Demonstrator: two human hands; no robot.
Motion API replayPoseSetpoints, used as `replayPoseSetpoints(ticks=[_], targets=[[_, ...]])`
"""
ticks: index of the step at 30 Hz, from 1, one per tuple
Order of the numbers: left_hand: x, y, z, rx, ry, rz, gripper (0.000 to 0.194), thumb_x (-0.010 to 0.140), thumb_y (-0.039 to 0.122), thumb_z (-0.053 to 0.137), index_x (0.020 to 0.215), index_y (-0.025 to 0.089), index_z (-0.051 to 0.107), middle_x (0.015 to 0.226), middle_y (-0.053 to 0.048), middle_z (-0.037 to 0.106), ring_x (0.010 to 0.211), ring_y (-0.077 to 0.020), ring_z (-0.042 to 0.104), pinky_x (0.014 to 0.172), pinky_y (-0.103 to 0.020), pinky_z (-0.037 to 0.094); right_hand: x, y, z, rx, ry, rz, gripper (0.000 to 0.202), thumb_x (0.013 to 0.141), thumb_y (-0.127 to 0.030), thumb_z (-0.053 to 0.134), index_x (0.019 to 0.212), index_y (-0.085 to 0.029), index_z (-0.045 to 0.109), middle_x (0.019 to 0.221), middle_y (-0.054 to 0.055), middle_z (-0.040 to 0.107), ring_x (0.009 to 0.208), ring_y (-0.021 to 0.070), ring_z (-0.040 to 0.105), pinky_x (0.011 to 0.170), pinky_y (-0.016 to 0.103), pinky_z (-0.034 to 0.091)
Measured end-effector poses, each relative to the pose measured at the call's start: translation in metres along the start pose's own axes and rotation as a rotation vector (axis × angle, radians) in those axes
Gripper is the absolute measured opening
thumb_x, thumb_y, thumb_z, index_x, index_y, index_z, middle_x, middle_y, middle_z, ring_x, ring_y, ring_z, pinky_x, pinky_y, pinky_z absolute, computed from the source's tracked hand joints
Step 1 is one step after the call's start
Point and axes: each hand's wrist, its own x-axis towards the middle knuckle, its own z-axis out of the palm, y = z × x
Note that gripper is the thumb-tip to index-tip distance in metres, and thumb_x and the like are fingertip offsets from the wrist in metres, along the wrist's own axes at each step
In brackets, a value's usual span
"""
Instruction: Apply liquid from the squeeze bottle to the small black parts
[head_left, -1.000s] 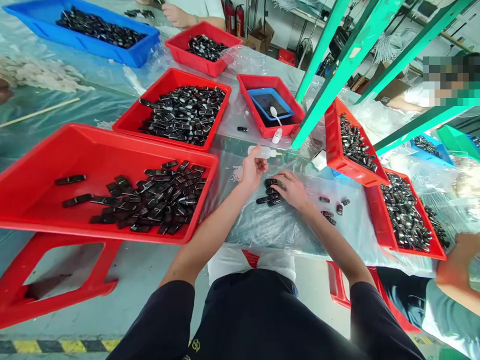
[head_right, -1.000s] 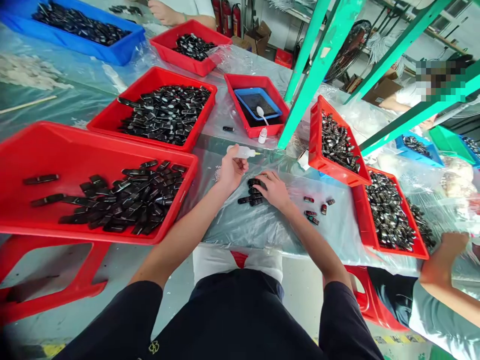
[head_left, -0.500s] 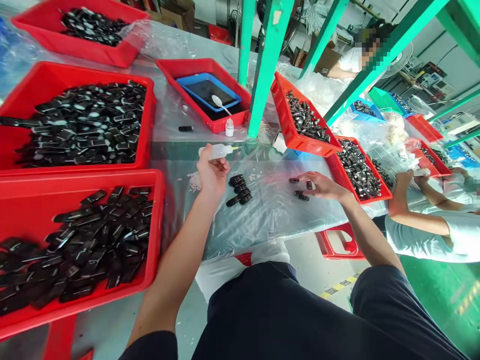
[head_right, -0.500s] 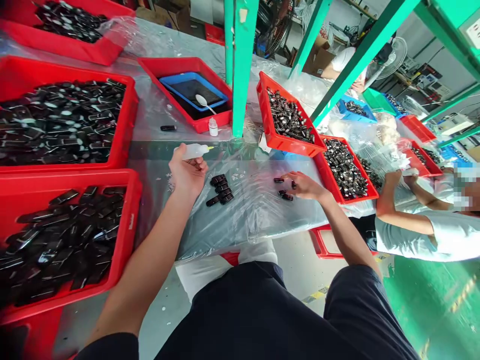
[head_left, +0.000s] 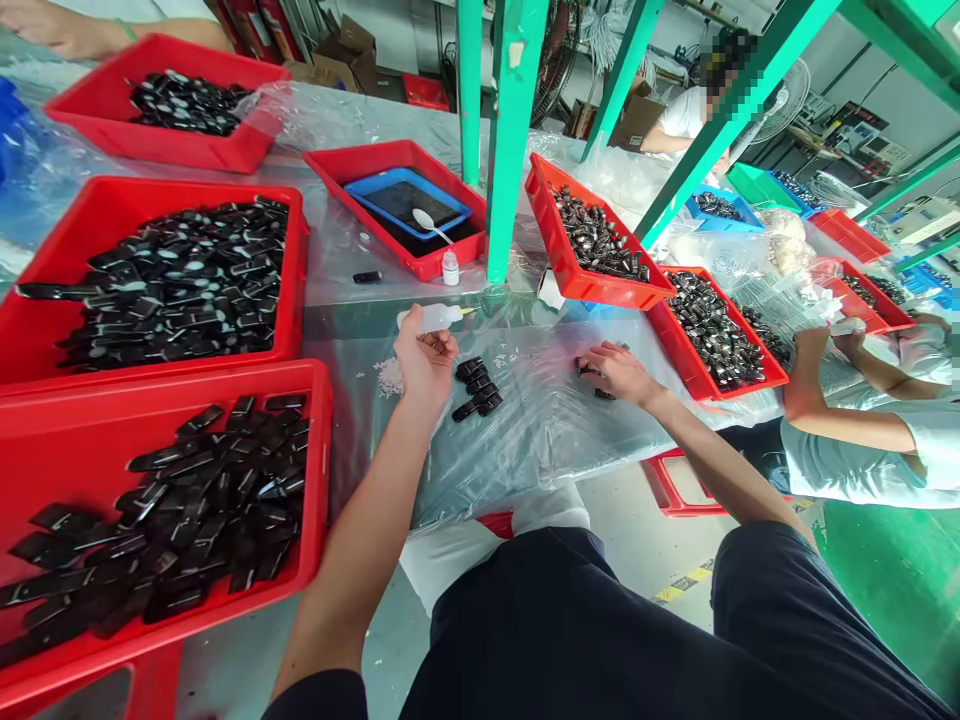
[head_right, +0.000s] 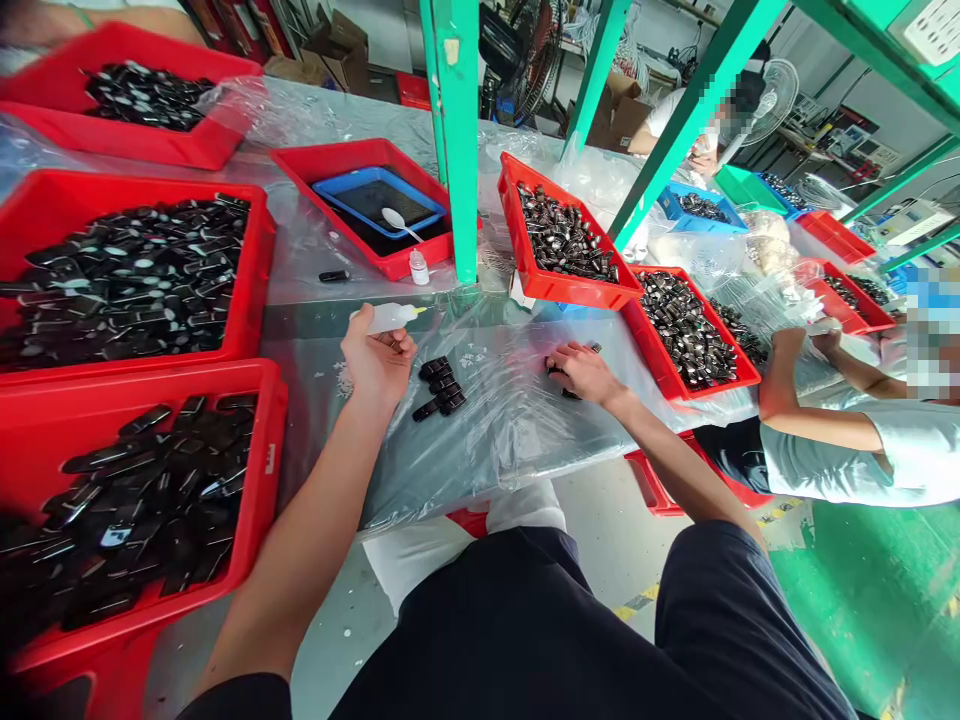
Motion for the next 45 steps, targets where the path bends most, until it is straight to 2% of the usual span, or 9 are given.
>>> replayPoseSetpoints(ticks=[4,10,15,19,23,27,37,40,45], targets=[[0.0,0.0,0.0,-0.005,0.006,-0.006,0.047,0.081,0.062,0.079,0.076,0.021,0.057,0.055,0.006,0.049,0.045,-0.0073,0.048,0.045,-0.021,0.037,-0.001,-0.005,0.0,-0.017,0.027,0.001,0.02,0.102,-0.027,0.06,0.113,-0.019,0.075,0.118,0.014,0.074,0.111,0.0296,0.064,0.098,0.039,0.049],[-0.001,0.0,0.0,-0.029,0.001,-0.014,0.044,0.081,0.059,0.08,0.077,0.021,0.058,0.056,0.005,0.051,0.046,-0.0073,0.048,0.045,-0.021,0.038,-0.008,-0.003,0.001,0.037,-0.001,0.098,0.028,0.101,-0.024,0.061,0.126,-0.018,0.072,0.123,0.014,0.075,0.111,0.0287,0.068,0.093,0.038,0.052],[0.0,-0.001,-0.001,-0.026,-0.003,0.014,0.044,0.079,0.059,0.082,0.079,0.021,0.059,0.058,0.005,0.052,0.047,-0.0072,0.051,0.046,-0.022,0.038,0.0,-0.014,0.003,0.129,0.082,0.103,0.024,0.099,-0.018,0.054,0.116,-0.019,0.071,0.116,0.012,0.078,0.103,0.0258,0.07,0.087,0.036,0.052],[0.0,0.0,-0.001,-0.021,-0.002,0.007,0.047,0.081,0.061,0.081,0.079,0.021,0.058,0.057,0.006,0.051,0.047,-0.0063,0.049,0.047,-0.021,0.036,0.026,-0.049,0.006,0.264,0.14,0.068,0.027,0.102,-0.021,0.045,0.121,-0.018,0.064,0.116,0.01,0.077,0.089,0.0221,0.07,0.076,0.033,0.048],[-0.002,0.002,0.0,-0.06,0.023,-0.019,0.041,0.081,0.052,0.083,0.077,0.019,0.058,0.058,0.006,0.052,0.047,-0.0052,0.048,0.047,-0.02,0.036,0.067,-0.089,0.007,0.239,0.13,0.028,0.027,0.106,-0.026,0.042,0.12,-0.018,0.064,0.119,0.011,0.078,0.095,0.0235,0.072,0.077,0.033,0.045],[-0.003,0.006,0.0,-0.063,0.032,-0.031,0.042,0.083,0.054,0.081,0.078,0.017,0.061,0.056,0.006,0.051,0.046,-0.0056,0.046,0.047,-0.02,0.035,0.1,-0.104,0.007,0.164,0.078,0.098,0.026,0.105,-0.032,0.048,0.116,-0.02,0.068,0.116,0.01,0.08,0.1,0.0249,0.073,0.076,0.031,0.044],[0.0,0.006,-0.003,-0.038,0.018,-0.017,0.046,0.083,0.06,0.079,0.078,0.018,0.061,0.056,0.005,0.05,0.047,-0.0067,0.045,0.046,-0.022,0.034,0.111,-0.093,0.015,0.236,0.123,0.146,0.024,0.101,-0.038,0.059,0.112,-0.02,0.07,0.112,0.011,0.08,0.099,0.0259,0.073,0.076,0.032,0.045],[0.002,0.004,-0.005,-0.023,0.023,0.003,0.045,0.082,0.058,0.081,0.077,0.019,0.061,0.057,0.005,0.05,0.048,-0.007,0.046,0.046,-0.023,0.034,0.106,-0.083,0.015,0.407,0.221,0.152,0.03,0.102,-0.05,0.059,0.106,-0.021,0.067,0.103,0.008,0.078,0.091,0.0243,0.07,0.077,0.033,0.045],[0.002,0.001,-0.006,0.006,0.009,0.001,0.041,0.082,0.054,0.081,0.077,0.019,0.061,0.057,0.004,0.049,0.048,-0.0068,0.044,0.046,-0.022,0.035,0.105,-0.065,0.027,0.911,0.375,0.003,0.028,0.109,-0.044,0.039,0.101,-0.025,0.058,0.088,0.001,0.063,0.079,0.0186,0.056,0.079,0.033,0.047]])
